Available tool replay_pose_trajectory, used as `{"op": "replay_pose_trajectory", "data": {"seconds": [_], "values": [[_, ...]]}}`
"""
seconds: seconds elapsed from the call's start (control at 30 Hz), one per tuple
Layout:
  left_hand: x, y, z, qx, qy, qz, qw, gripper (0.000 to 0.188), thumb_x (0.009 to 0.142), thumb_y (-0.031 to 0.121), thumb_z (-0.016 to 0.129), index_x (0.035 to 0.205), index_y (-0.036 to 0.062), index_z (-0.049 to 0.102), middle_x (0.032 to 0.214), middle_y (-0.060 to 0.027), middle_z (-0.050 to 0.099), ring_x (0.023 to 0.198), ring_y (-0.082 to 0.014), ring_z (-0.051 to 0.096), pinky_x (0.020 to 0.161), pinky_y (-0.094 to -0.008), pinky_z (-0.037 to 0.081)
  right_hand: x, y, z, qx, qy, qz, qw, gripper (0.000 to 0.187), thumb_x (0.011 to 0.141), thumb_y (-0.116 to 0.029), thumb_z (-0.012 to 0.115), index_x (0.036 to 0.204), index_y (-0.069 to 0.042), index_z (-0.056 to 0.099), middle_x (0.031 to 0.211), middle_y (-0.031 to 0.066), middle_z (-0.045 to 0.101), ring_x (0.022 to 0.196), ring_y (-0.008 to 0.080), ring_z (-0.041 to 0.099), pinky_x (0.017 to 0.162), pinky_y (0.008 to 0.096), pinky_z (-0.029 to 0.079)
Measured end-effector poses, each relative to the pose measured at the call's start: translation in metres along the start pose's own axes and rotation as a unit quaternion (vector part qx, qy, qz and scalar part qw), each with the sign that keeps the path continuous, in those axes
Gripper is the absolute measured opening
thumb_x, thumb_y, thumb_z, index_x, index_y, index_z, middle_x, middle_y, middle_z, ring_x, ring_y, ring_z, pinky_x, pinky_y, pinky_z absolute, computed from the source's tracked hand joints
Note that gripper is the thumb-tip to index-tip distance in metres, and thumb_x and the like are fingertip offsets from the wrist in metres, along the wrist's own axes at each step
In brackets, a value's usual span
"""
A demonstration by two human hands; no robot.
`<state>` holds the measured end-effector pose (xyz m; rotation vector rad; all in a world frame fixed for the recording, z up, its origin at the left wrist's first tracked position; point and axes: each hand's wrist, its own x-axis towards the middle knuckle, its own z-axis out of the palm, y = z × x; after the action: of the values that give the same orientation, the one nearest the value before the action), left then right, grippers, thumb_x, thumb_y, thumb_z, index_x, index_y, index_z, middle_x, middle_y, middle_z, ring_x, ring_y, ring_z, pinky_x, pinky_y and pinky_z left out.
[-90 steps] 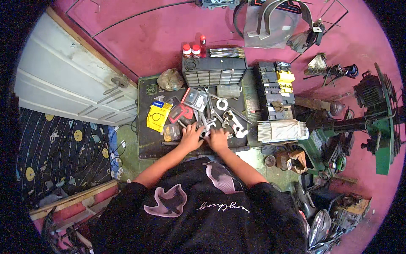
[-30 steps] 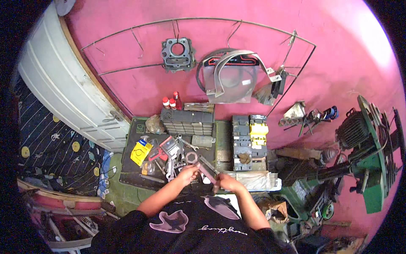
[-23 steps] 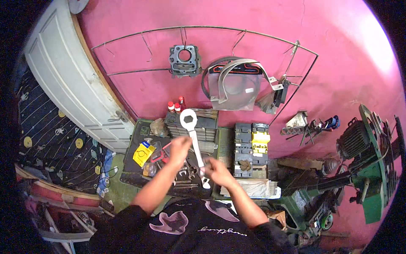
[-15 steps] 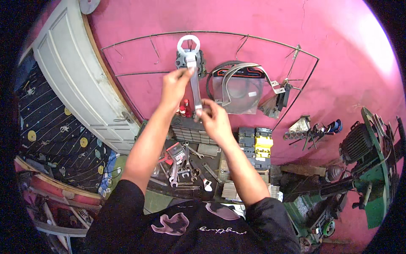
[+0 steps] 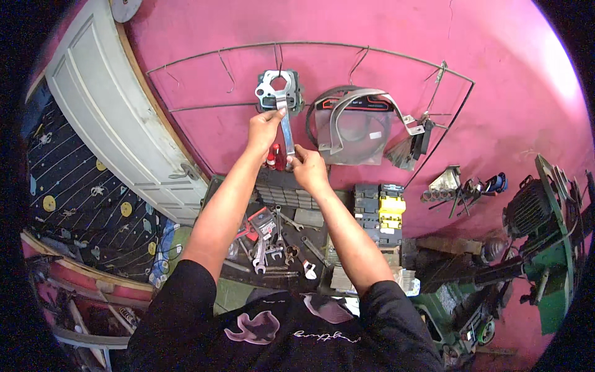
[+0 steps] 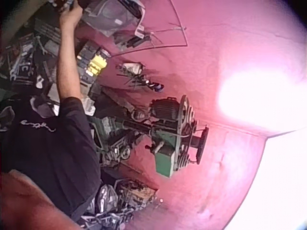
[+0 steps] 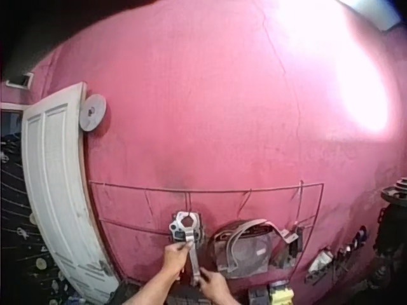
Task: The person organizes a collection of mechanical parts and tools on a workbench. They wipe a metal component with a cloth, then systematically pick up various gaskets and hang them on a wire rack mounted on the wall. Finally, they pick up and hang several wrenches on the same rack.
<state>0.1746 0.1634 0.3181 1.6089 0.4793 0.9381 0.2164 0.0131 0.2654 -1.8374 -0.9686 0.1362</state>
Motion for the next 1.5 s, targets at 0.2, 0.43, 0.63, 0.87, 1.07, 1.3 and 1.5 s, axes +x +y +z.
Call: {"op": "replay_pose_trajectory", "data": {"seconds": [0.2, 0.43, 0.63, 0.87, 1.07, 1.3, 1.5], "values": [[-0.023, -0.052, 0.000, 0.040, -0.041, -0.018, 0.998, 0.030, 0.093, 0.025, 0.071, 0.102, -0.0041, 0.073, 0.088, -0.0066, 0.073, 0.082, -0.0099, 0.062, 0.076, -0.0274, 0.049, -0.008, 0.026, 0.018, 0.050, 0.052, -0.019, 0.997, 0.038, 0.093, -0.011, 0.064, 0.130, -0.007, 0.062, 0.096, 0.0192, 0.073, 0.083, 0.0158, 0.068, 0.078, 0.0308, 0.051], [-0.094, -0.142, -0.037, 0.075, -0.086, -0.049, 0.992, 0.032, 0.097, 0.027, 0.063, 0.103, -0.0014, 0.074, 0.090, -0.0057, 0.075, 0.085, -0.0116, 0.065, 0.079, -0.0290, 0.050, -0.057, 0.082, 0.061, 0.081, 0.013, 0.025, 0.996, 0.029, 0.093, -0.009, 0.063, 0.121, 0.000, 0.067, 0.101, 0.0167, 0.074, 0.090, 0.0179, 0.070, 0.082, 0.0306, 0.052], [-0.232, -0.256, -0.129, 0.275, -0.167, -0.127, 0.938, 0.033, 0.088, 0.033, 0.071, 0.097, 0.0018, 0.075, 0.090, -0.0162, 0.074, 0.086, -0.0271, 0.072, 0.078, -0.0385, 0.053, -0.195, 0.147, 0.139, -0.073, -0.239, 0.218, 0.943, 0.032, 0.086, -0.030, 0.068, 0.107, -0.005, 0.072, 0.093, 0.0213, 0.072, 0.087, 0.0376, 0.070, 0.079, 0.0442, 0.055], [-0.357, -0.256, -0.165, 0.491, -0.209, -0.225, 0.815, 0.036, 0.082, 0.033, 0.074, 0.094, -0.0003, 0.070, 0.092, -0.0241, 0.070, 0.089, -0.0418, 0.068, 0.080, -0.0520, 0.053, -0.303, 0.176, 0.229, -0.046, -0.381, 0.161, 0.909, 0.038, 0.090, -0.036, 0.067, 0.117, -0.010, 0.071, 0.103, 0.0212, 0.071, 0.094, 0.0326, 0.071, 0.086, 0.0424, 0.053], [-0.358, -0.280, -0.178, 0.373, -0.249, -0.302, 0.841, 0.030, 0.079, 0.026, 0.078, 0.097, 0.0012, 0.074, 0.089, -0.0206, 0.072, 0.083, -0.0362, 0.070, 0.071, -0.0444, 0.053, -0.297, 0.170, 0.244, -0.018, -0.298, 0.395, 0.869, 0.030, 0.091, -0.033, 0.070, 0.106, -0.009, 0.077, 0.085, 0.0091, 0.075, 0.077, 0.0155, 0.067, 0.074, 0.0335, 0.052], [-0.341, -0.232, -0.200, 0.002, -0.358, -0.399, 0.844, 0.026, 0.084, 0.019, 0.078, 0.105, 0.0024, 0.077, 0.094, -0.0027, 0.076, 0.084, -0.0091, 0.064, 0.080, -0.0279, 0.051, -0.288, 0.126, 0.177, 0.190, -0.376, 0.349, 0.837, 0.020, 0.090, -0.022, 0.071, 0.092, -0.004, 0.077, 0.078, 0.0027, 0.073, 0.066, 0.0111, 0.058, 0.062, 0.0297, 0.045], [-0.329, -0.177, -0.194, 0.022, -0.421, -0.346, 0.838, 0.026, 0.081, 0.016, 0.081, 0.098, -0.0026, 0.075, 0.081, -0.0017, 0.073, 0.074, -0.0071, 0.060, 0.069, -0.0282, 0.050, -0.263, 0.060, 0.111, 0.156, -0.443, 0.240, 0.850, 0.020, 0.091, -0.016, 0.071, 0.099, 0.002, 0.072, 0.079, 0.0027, 0.072, 0.075, 0.0101, 0.062, 0.071, 0.0288, 0.050]]}}
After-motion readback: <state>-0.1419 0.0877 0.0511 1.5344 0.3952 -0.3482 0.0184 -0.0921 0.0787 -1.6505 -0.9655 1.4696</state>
